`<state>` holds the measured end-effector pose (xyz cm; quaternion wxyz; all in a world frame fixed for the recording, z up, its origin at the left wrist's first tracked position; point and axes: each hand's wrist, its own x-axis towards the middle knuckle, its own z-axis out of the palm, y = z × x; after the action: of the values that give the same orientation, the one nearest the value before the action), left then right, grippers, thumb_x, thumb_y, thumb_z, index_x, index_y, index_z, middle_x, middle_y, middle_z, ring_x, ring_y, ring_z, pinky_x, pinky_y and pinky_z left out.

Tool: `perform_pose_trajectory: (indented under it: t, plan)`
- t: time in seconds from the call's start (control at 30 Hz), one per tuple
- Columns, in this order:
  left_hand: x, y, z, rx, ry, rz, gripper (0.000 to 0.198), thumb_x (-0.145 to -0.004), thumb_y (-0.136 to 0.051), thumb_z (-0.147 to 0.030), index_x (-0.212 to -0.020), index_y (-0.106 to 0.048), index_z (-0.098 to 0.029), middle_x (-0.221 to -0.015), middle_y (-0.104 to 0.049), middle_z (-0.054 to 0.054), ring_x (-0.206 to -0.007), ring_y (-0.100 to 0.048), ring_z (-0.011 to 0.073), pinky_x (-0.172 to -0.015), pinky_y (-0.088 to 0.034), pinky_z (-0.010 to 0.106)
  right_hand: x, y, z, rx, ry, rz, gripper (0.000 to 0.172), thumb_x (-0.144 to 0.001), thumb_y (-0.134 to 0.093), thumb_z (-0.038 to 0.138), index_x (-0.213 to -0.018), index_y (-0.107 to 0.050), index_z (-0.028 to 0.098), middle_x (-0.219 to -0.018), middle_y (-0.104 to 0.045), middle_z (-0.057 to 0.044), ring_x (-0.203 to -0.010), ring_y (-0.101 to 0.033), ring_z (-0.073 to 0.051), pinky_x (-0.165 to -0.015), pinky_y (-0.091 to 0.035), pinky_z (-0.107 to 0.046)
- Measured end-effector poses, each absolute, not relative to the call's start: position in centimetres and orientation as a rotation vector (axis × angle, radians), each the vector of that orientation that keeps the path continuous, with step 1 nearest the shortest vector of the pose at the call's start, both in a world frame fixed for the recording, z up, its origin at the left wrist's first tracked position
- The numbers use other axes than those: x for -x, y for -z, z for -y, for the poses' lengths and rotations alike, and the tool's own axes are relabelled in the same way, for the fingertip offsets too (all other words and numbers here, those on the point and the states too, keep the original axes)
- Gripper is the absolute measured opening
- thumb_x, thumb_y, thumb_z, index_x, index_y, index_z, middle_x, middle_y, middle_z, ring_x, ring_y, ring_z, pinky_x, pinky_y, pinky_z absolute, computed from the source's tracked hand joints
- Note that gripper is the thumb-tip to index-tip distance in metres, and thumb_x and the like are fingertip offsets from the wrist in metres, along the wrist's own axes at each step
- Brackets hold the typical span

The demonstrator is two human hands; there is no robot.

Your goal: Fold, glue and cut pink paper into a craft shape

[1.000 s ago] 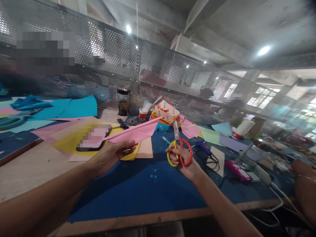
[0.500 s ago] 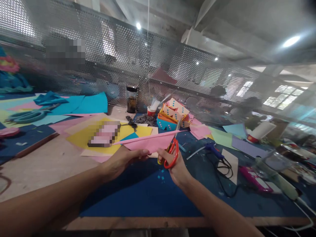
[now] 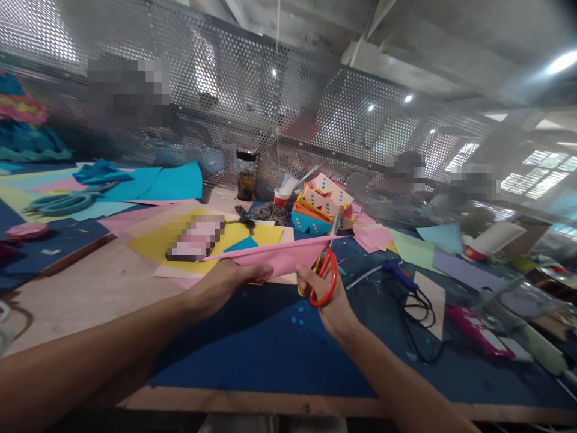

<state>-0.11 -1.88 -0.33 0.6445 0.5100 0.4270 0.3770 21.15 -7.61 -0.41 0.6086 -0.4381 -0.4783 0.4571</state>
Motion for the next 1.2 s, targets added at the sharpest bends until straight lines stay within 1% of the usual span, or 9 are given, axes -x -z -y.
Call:
perform_pose_trajectory:
  t: [0.13, 0.23, 0.33, 0.43, 0.6, 0.73, 0.9, 1.0, 1.2]
  plan:
    - [0.5, -0.4, 0.9, -1.126, -0.983, -0.918, 0.031, -0.065, -0.094, -0.043, -0.072, -0.08, -0.017, -0.083, -0.075, 0.006, -0.087, -0.067, 0.0233, -0.085, -0.055, 0.034, -22.1, 0.2, 7.5, 1.005, -1.028, 1.056, 0.026, -0.086, -0.075, 0.041, -0.092, -0.056, 0.024, -0.082, -0.067, 0.002, -0.057, -0.051, -0.01, -0.054, -0.04, -0.024]
    - [0.9, -0.9, 0.1, -1.081, -1.069, -0.889, 0.028, -0.065, -0.095, -0.04, -0.072, -0.081, -0.017, -0.082, -0.075, 0.006, -0.088, -0.067, 0.0209, -0.089, -0.055, 0.032, -23.2, -0.5, 7.7, 1.034, -1.055, 1.087, 0.023, -0.08, -0.071, 0.034, -0.094, -0.056, 0.024, -0.09, -0.069, 0.001, -0.059, -0.053, -0.01, -0.053, -0.042, -0.024]
    - [1.2, -1.1, -0.5, -1.032, -1.11, -0.869, 0.026, -0.067, -0.094, -0.037, -0.074, -0.081, -0.016, -0.081, -0.077, 0.006, -0.084, -0.069, 0.0201, -0.088, -0.057, 0.032, -24.0, -1.4, 8.4, 1.089, -1.15, 1.19, 0.024, -0.072, -0.071, 0.028, -0.094, -0.061, 0.022, -0.087, -0.07, -0.001, -0.06, -0.058, -0.013, -0.052, -0.044, -0.026]
    - [1.3, -1.1, -1.0, -0.991, -1.159, -0.839, 0.026, -0.067, -0.094, -0.036, -0.076, -0.081, -0.016, -0.084, -0.078, 0.007, -0.084, -0.069, 0.0198, -0.087, -0.057, 0.032, -24.4, -1.7, 9.2, 1.217, -1.256, 1.362, 0.027, -0.069, -0.07, 0.029, -0.094, -0.062, 0.021, -0.085, -0.068, -0.001, -0.059, -0.058, -0.013, -0.052, -0.044, -0.026]
    - [1.5, -1.6, -1.3, -0.947, -1.237, -0.799, 0.025, -0.065, -0.096, -0.033, -0.076, -0.08, -0.017, -0.085, -0.077, 0.005, -0.082, -0.067, 0.0177, -0.083, -0.057, 0.03, -24.5, -1.8, 10.2, 1.344, -1.369, 1.597, 0.026, -0.079, -0.063, 0.03, -0.103, -0.056, 0.022, -0.086, -0.061, 0.003, -0.065, -0.053, -0.012, -0.06, -0.041, -0.026]
    - [1.8, -2.2, -1.4, -0.918, -1.278, -0.787, 0.024, -0.064, -0.096, -0.031, -0.075, -0.079, -0.017, -0.082, -0.075, 0.004, -0.079, -0.065, 0.0163, -0.079, -0.057, 0.029, -23.9, -2.7, 10.6, 1.401, -1.376, 1.703, 0.021, -0.085, -0.062, 0.027, -0.105, -0.056, 0.022, -0.082, -0.058, 0.004, -0.067, -0.048, -0.011, -0.061, -0.038, -0.025]
    - [2.2, -2.9, -1.6, -0.901, -1.321, -0.759, 0.023, -0.066, -0.095, -0.03, -0.074, -0.077, -0.018, -0.082, -0.073, 0.002, -0.078, -0.063, 0.0141, -0.079, -0.055, 0.025, -23.0, -3.5, 10.4, 1.478, -1.407, 1.689, 0.023, -0.085, -0.064, 0.033, -0.104, -0.056, 0.022, -0.077, -0.052, 0.006, -0.063, -0.047, -0.011, -0.057, -0.038, -0.024]
    - [2.0, -2.8, -1.3, -0.899, -1.304, -0.761, 0.023, -0.066, -0.095, -0.03, -0.075, -0.078, -0.017, -0.081, -0.073, 0.002, -0.077, -0.063, 0.0138, -0.079, -0.055, 0.026, -22.8, -3.3, 10.0, 1.476, -1.409, 1.701, 0.02, -0.085, -0.062, 0.032, -0.101, -0.055, 0.023, -0.073, -0.051, 0.007, -0.06, -0.047, -0.011, -0.055, -0.038, -0.023]
    - [1.1, -1.7, -0.6, -0.918, -1.225, -0.787, 0.022, -0.066, -0.095, -0.031, -0.077, -0.08, -0.019, -0.084, -0.078, 0.004, -0.085, -0.069, 0.019, -0.084, -0.056, 0.03, -22.5, -2.9, 9.9, 1.418, -1.381, 1.686, 0.017, -0.084, -0.061, 0.032, -0.096, -0.054, 0.023, -0.071, -0.05, 0.007, -0.06, -0.047, -0.011, -0.057, -0.04, -0.024]
